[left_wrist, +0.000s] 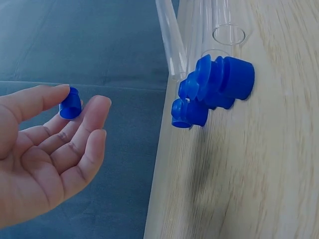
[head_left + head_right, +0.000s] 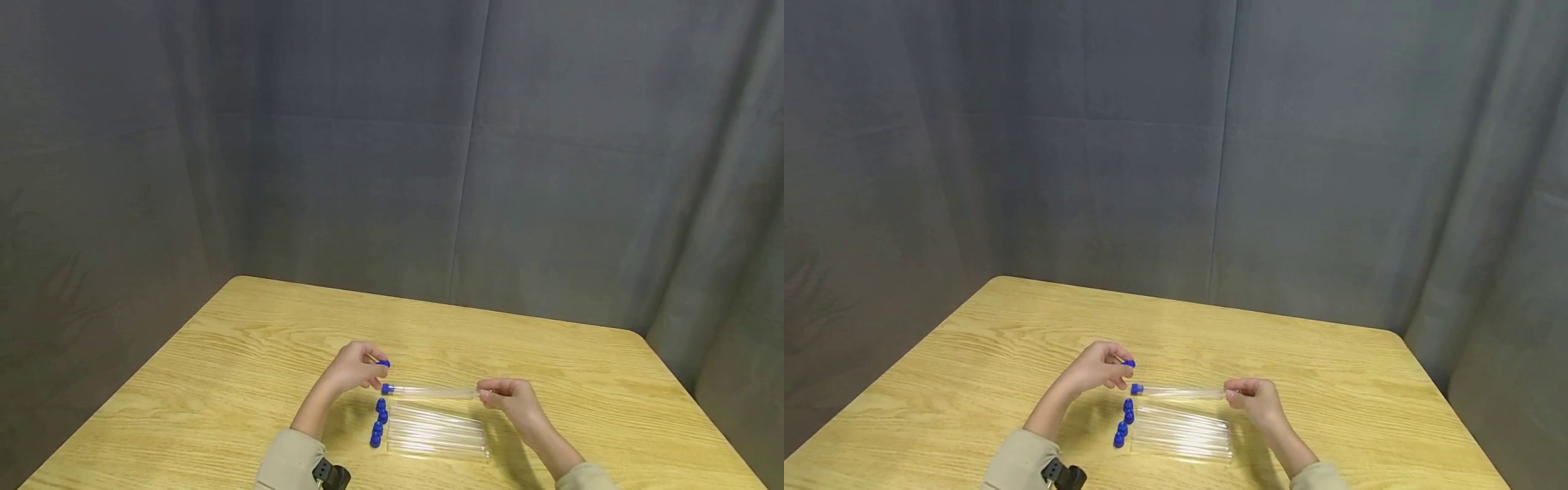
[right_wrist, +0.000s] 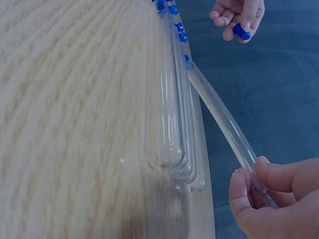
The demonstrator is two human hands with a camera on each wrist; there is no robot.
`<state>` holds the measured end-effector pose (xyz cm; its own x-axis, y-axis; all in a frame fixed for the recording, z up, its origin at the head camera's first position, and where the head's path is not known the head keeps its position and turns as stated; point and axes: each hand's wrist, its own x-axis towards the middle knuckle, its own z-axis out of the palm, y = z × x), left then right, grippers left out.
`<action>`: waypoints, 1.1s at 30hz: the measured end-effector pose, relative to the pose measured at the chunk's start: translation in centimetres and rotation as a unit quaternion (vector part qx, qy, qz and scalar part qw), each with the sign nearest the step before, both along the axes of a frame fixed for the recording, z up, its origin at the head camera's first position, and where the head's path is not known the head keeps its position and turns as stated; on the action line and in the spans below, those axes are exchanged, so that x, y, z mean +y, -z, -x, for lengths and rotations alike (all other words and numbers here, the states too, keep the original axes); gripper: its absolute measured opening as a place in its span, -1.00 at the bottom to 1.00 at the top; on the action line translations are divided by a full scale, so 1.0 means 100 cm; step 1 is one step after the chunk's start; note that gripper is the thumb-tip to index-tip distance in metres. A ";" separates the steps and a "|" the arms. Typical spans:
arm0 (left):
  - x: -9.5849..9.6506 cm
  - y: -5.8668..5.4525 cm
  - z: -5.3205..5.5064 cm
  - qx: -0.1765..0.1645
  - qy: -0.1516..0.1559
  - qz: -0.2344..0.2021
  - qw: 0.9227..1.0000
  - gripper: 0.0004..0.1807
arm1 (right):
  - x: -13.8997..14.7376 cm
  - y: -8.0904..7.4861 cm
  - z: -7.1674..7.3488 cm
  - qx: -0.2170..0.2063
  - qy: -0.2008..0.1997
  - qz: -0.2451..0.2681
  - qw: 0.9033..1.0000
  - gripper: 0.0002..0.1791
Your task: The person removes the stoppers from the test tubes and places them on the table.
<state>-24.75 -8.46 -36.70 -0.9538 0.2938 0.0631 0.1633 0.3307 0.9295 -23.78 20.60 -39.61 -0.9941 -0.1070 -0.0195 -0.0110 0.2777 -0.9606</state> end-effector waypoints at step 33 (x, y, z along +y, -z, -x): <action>0.001 0.006 0.004 0.026 -0.020 0.051 0.998 -0.91 | -0.002 0.012 0.003 0.055 -0.076 -0.131 0.987 -0.87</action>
